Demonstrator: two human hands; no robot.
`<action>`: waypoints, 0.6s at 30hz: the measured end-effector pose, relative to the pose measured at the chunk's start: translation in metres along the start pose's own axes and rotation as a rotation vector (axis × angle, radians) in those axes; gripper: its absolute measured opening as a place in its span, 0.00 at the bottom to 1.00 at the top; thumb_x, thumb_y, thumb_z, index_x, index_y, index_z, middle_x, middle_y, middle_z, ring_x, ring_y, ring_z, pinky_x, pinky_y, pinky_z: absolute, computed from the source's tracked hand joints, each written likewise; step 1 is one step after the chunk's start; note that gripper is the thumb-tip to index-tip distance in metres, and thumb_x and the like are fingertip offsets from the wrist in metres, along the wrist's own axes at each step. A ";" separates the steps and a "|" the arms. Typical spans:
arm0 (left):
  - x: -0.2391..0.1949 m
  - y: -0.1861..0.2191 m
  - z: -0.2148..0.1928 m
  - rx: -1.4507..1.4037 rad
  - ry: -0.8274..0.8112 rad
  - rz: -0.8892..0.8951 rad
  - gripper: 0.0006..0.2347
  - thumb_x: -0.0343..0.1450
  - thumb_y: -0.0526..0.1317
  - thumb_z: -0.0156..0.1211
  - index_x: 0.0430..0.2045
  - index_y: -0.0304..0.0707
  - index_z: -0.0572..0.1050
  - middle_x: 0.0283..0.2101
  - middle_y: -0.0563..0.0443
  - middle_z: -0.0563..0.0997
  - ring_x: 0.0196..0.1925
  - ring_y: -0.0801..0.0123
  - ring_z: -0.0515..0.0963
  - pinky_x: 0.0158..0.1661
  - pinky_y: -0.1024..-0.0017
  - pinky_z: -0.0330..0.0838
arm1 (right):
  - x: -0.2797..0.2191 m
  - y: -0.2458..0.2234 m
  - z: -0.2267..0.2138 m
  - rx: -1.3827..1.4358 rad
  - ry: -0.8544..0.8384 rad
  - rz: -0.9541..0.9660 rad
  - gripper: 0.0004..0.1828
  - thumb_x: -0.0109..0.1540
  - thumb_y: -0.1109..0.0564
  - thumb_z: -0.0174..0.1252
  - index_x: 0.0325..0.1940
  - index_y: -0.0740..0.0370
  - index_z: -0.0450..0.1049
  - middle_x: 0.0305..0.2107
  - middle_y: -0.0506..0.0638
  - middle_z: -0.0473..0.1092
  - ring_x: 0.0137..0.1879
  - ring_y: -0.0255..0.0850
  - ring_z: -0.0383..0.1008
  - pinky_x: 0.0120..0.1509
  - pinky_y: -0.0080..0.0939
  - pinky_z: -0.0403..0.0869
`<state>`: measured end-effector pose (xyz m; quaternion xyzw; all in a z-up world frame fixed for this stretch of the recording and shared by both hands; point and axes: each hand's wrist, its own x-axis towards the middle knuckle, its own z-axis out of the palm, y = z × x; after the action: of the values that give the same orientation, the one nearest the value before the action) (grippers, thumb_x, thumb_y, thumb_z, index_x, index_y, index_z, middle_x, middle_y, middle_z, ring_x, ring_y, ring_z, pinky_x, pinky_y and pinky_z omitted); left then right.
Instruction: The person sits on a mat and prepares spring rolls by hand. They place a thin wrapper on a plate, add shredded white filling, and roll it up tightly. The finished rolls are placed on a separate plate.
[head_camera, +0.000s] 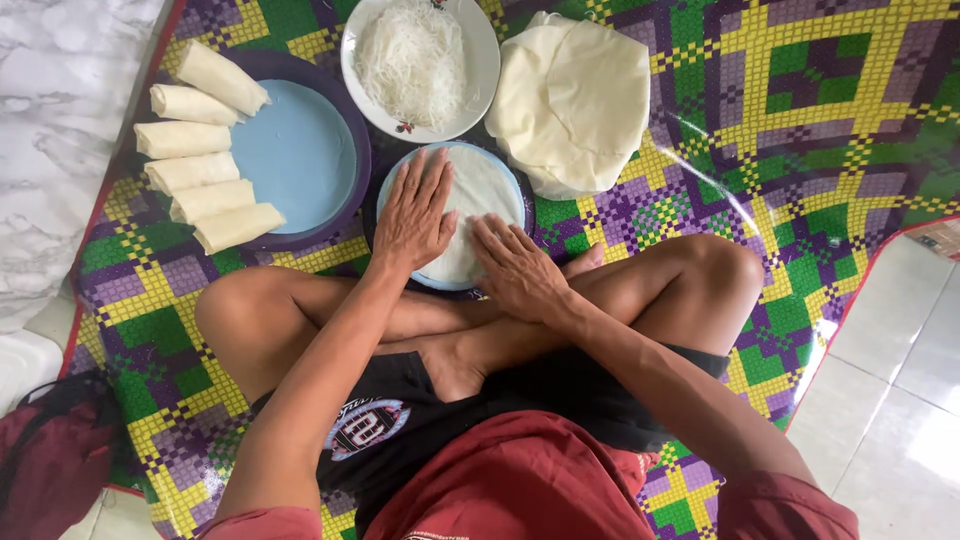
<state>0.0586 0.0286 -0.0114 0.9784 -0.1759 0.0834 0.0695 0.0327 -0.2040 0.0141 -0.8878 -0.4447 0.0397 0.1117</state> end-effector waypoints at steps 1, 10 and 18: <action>-0.002 0.000 0.002 -0.001 0.002 0.000 0.27 0.80 0.50 0.40 0.74 0.35 0.58 0.79 0.40 0.51 0.80 0.50 0.44 0.77 0.53 0.34 | 0.000 0.001 0.001 -0.002 -0.001 0.000 0.35 0.66 0.41 0.46 0.73 0.64 0.61 0.73 0.61 0.54 0.79 0.60 0.51 0.77 0.59 0.58; -0.039 0.002 -0.036 -0.227 0.029 -0.294 0.27 0.81 0.45 0.47 0.76 0.35 0.52 0.80 0.39 0.42 0.80 0.43 0.40 0.74 0.44 0.41 | 0.019 0.013 0.006 0.026 0.173 0.105 0.29 0.66 0.46 0.50 0.69 0.61 0.68 0.71 0.59 0.59 0.77 0.58 0.56 0.74 0.56 0.63; -0.053 0.011 -0.031 -0.210 -0.122 -0.347 0.37 0.74 0.60 0.55 0.75 0.38 0.56 0.79 0.35 0.42 0.80 0.40 0.37 0.72 0.38 0.36 | 0.022 0.010 0.014 0.007 0.059 0.247 0.39 0.65 0.40 0.51 0.77 0.58 0.58 0.75 0.61 0.49 0.80 0.62 0.45 0.79 0.61 0.54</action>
<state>0.0018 0.0414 0.0106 0.9846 -0.0163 -0.0082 0.1736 0.0512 -0.1902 -0.0013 -0.9361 -0.3286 0.0286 0.1224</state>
